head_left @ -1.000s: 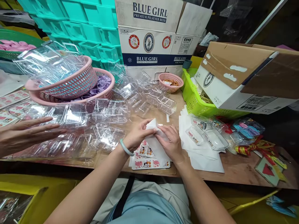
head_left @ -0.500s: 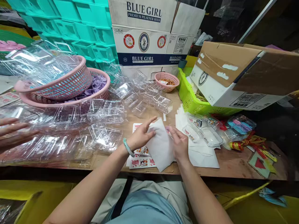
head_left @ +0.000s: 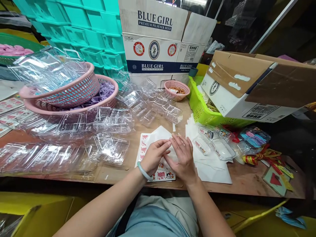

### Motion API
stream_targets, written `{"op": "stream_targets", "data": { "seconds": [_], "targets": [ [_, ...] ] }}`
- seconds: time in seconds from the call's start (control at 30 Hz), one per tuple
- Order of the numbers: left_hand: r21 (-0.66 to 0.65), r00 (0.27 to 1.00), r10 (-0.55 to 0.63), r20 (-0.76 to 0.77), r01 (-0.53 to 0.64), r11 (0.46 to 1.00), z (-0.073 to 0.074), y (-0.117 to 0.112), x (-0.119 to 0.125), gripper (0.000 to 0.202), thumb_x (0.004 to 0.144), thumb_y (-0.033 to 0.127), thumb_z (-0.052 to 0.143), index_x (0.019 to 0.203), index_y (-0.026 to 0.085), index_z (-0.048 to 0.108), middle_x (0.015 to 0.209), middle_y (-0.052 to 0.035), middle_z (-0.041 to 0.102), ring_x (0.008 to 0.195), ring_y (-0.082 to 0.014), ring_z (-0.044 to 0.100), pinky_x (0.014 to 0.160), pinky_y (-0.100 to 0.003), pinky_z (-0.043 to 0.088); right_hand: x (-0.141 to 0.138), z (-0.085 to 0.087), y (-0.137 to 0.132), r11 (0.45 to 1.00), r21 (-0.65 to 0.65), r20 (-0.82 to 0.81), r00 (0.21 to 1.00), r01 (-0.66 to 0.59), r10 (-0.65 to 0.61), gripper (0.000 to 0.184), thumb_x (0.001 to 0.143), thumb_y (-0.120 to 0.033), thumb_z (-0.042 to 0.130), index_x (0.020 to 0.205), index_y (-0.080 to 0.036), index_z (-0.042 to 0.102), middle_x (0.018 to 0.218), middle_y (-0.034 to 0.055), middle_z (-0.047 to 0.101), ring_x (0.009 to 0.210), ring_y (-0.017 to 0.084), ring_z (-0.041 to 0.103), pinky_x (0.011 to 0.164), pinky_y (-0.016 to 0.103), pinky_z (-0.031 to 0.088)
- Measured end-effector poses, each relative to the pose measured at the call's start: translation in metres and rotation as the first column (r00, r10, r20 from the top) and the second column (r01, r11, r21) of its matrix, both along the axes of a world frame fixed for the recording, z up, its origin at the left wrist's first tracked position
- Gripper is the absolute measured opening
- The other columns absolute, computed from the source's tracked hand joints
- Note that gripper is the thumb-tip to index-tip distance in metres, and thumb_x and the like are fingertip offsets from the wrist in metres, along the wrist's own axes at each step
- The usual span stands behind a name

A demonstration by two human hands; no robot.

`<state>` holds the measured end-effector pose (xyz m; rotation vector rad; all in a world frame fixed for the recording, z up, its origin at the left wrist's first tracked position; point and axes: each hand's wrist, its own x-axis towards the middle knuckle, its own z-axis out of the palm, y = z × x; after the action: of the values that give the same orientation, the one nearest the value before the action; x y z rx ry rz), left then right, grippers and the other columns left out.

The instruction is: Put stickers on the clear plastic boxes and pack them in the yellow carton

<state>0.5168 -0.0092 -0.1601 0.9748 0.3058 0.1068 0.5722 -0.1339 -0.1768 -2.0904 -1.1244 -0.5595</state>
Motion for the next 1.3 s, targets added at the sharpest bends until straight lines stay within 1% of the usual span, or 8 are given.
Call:
{"op": "stream_targets", "data": {
  "seconds": [0.1,0.23,0.3,0.57,0.8,0.93,1.1,1.3],
  "targets": [
    [-0.093,0.998,0.016,-0.054,-0.021,0.995,-0.003,0.009,0.0,0.021,0.07,0.034,0.076,0.08,0.016,0.069,0.09,-0.0041,0.065,0.093,-0.0168,0.058,0.085,-0.032,0.047,0.0,-0.002,-0.003,0.959,0.263,-0.418,0.908,0.105,0.015,0.07,0.079,-0.047,0.069,0.139,-0.023,0.041,0.139,0.0135,0.049,0.128,0.028,0.046,0.103,0.049,0.042],
    [0.053,0.987,-0.156,-0.036,0.158,0.986,0.001,0.016,-0.004,0.024,0.073,0.037,0.074,0.082,0.015,0.07,0.091,-0.0046,0.067,0.088,-0.0147,0.058,0.081,-0.027,0.044,0.014,0.001,-0.011,0.902,0.379,-0.868,0.416,0.208,0.269,0.037,0.081,-0.051,0.063,0.101,-0.019,0.065,0.082,0.0038,0.065,0.07,0.016,0.061,0.064,0.029,0.051],
    [0.152,0.977,-0.203,-0.071,0.212,0.965,0.002,0.017,-0.005,0.026,0.071,0.038,0.074,0.08,0.014,0.069,0.082,-0.0029,0.066,0.077,-0.0121,0.056,0.073,-0.024,0.042,0.018,0.004,-0.013,0.913,0.358,-0.901,0.327,0.193,0.284,0.028,0.076,-0.045,0.072,0.082,-0.018,0.067,0.064,-0.0016,0.059,0.056,0.011,0.054,0.055,0.023,0.045],
    [0.514,0.983,-0.076,-0.168,0.153,0.844,0.001,0.017,-0.001,0.032,0.067,0.045,0.071,0.064,0.014,0.065,0.058,0.0011,0.056,0.055,-0.0097,0.042,0.052,-0.023,0.032,0.001,0.012,-0.013,0.961,0.218,-0.673,0.739,0.172,0.02,0.018,0.084,-0.036,0.065,0.079,-0.02,0.071,0.07,-0.0002,0.064,0.066,0.013,0.056,0.065,0.026,0.045],
    [0.589,0.993,-0.013,-0.117,0.08,0.805,-0.011,0.024,0.005,0.033,0.071,0.046,0.067,0.064,0.014,0.066,0.059,-0.0015,0.059,0.055,-0.0118,0.047,0.052,-0.024,0.033,0.011,0.003,-0.014,0.943,0.268,-0.589,0.808,0.195,0.0,0.019,0.084,-0.036,0.064,0.079,-0.02,0.072,0.068,0.0011,0.065,0.064,0.016,0.06,0.063,0.027,0.049],
    [0.683,0.981,0.176,-0.076,-0.078,0.727,-0.029,0.035,0.001,0.03,0.077,0.044,0.061,0.083,0.015,0.065,0.056,0.002,0.054,0.055,-0.0142,0.052,0.054,-0.025,0.039,0.056,0.006,-0.014,0.798,0.437,-0.532,0.835,0.415,-0.143,0.032,0.088,-0.044,0.056,0.098,-0.017,0.069,0.078,0.0049,0.068,0.067,0.017,0.063,0.066,0.031,0.054],
    [0.725,0.998,0.002,0.058,-0.044,0.688,-0.028,0.008,-0.006,0.035,0.08,0.035,0.062,0.113,0.021,0.06,0.089,-0.0049,0.067,0.084,-0.0198,0.063,0.082,-0.035,0.049,0.124,0.005,0.025,0.967,0.171,-0.271,0.953,0.19,-0.139,0.103,0.066,-0.046,0.079,0.149,-0.02,0.023,0.149,0.0192,0.036,0.132,0.032,0.041,0.108,0.05,0.034],
    [0.821,0.981,-0.069,0.183,-0.114,0.56,-0.031,0.006,-0.004,0.049,0.081,0.026,0.062,0.129,0.025,0.052,0.135,-0.0114,0.052,0.129,-0.0268,0.046,0.11,-0.046,0.034,0.154,0.002,0.041,0.99,0.12,-0.365,0.931,0.067,-0.019,0.116,0.071,-0.031,0.074,0.151,-0.019,-0.008,0.128,0.0172,0.053,0.113,0.024,0.055,0.1,0.046,0.042]
  ]
}}
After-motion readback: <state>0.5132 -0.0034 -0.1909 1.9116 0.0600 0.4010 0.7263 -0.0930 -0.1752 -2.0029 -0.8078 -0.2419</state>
